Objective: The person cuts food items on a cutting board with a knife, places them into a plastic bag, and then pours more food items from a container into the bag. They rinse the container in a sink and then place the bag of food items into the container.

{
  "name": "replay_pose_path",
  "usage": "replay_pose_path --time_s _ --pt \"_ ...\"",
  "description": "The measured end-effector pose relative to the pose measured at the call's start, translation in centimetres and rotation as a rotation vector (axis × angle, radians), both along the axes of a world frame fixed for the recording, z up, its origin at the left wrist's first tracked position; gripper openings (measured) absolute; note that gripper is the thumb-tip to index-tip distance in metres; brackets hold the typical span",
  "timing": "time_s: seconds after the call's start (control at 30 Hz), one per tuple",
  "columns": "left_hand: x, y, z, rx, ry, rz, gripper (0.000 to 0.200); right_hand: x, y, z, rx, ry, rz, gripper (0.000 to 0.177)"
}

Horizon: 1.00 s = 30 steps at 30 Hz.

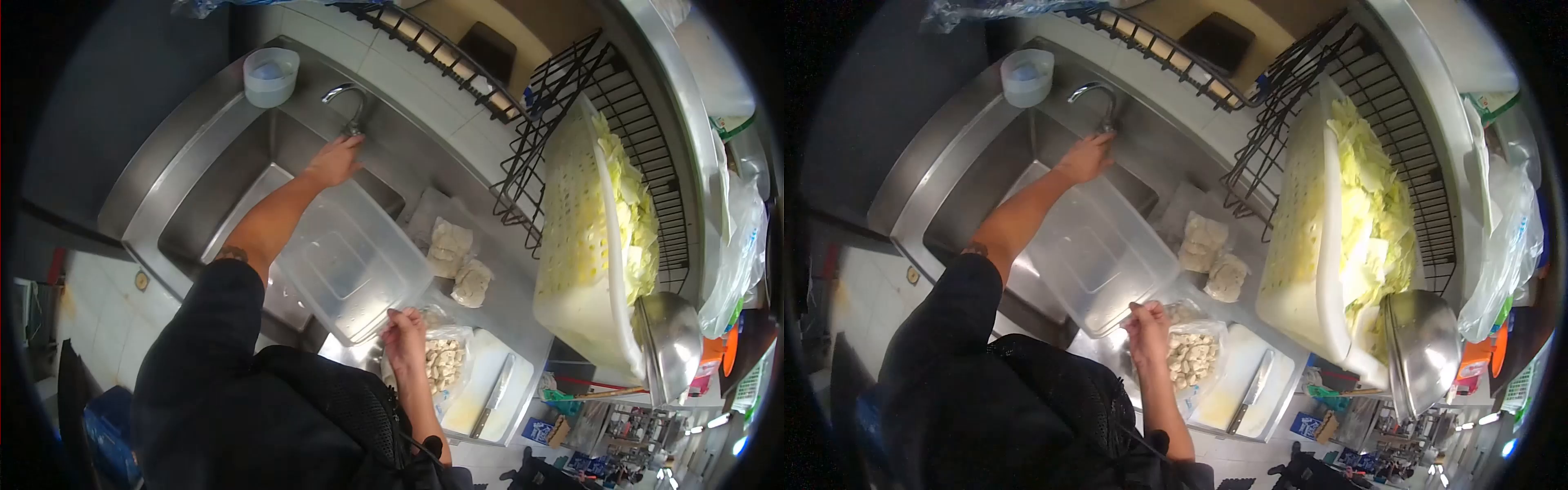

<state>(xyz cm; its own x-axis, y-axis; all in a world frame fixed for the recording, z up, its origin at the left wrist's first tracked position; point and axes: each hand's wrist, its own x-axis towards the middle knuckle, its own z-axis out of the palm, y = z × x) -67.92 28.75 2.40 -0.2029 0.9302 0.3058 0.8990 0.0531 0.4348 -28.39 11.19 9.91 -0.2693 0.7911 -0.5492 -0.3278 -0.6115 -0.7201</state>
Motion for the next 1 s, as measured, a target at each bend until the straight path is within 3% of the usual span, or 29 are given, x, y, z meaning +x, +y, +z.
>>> replay_pose_path --time_s 0.07,0.13,0.17,0.23,0.27,0.33,0.37,0.43,0.47,0.53,0.6,0.77,0.93,1.0 --pt "-0.9 0.5 -0.7 -0.076 -0.053 -0.043 0.054 0.3 -0.2 -0.6 0.012 -0.003 0.021 0.02" --pt "-1.6 -0.9 -1.0 -0.33 0.088 -0.049 0.055 -0.5 -0.3 -0.8 -0.005 -0.008 -0.003 0.019" --pt "-2.3 -1.3 -1.4 -0.339 0.088 -0.053 0.055 -0.9 -0.1 -0.8 0.0 -0.085 0.031 0.018" --pt "-4.8 -1.6 -2.8 -0.608 -0.019 -0.131 0.058 -2.4 0.6 -1.3 0.01 -0.165 0.081 0.018" --pt "-5.9 -2.0 -3.8 -0.607 -0.024 -0.12 0.058 -3.4 0.8 -1.7 -0.002 -0.15 0.093 0.016" --pt "-8.3 -2.7 -5.0 -0.184 -0.493 0.014 0.058 -5.9 1.7 -2.6 -0.038 -0.108 0.132 0.016" --pt "-10.2 -2.5 -5.3 -0.186 -0.493 0.033 0.058 -7.1 2.5 -3.1 -0.043 -0.106 0.15 0.016" --pt "-12.3 -3.8 0.0 -0.145 -0.72 0.09 0.054 -10.5 4.7 -3.2 -0.022 -0.121 0.191 0.014" --pt "-12.4 -5.3 2.4 -0.156 -0.727 0.122 0.054 -12.3 6.2 -3.2 -0.005 -0.136 0.24 0.015" --pt "-12.7 -8.3 6.7 0.089 -0.732 0.073 0.044 -15.7 8.5 -3.5 0.004 -0.146 0.315 0.017" --pt "-13.7 -11.3 7.6 0.195 -0.788 0.086 0.039 -18.7 10.4 -4.6 0.085 -0.017 0.337 0.019" --pt "-14.5 -18.8 7.4 0.576 -0.964 0.258 0.027 -21.0 11.2 -6.9 -0.076 0.186 0.235 0.021" --pt "-14.4 -23.5 2.3 0.708 -1.0 0.533 0.023 -19.3 10.3 -5.6 -0.191 0.253 0.147 0.022" --pt "-13.0 -24.0 1.0 0.707 -1.01 0.605 0.022 -18.9 9.9 -2.5 0.089 0.09 0.21 0.025"
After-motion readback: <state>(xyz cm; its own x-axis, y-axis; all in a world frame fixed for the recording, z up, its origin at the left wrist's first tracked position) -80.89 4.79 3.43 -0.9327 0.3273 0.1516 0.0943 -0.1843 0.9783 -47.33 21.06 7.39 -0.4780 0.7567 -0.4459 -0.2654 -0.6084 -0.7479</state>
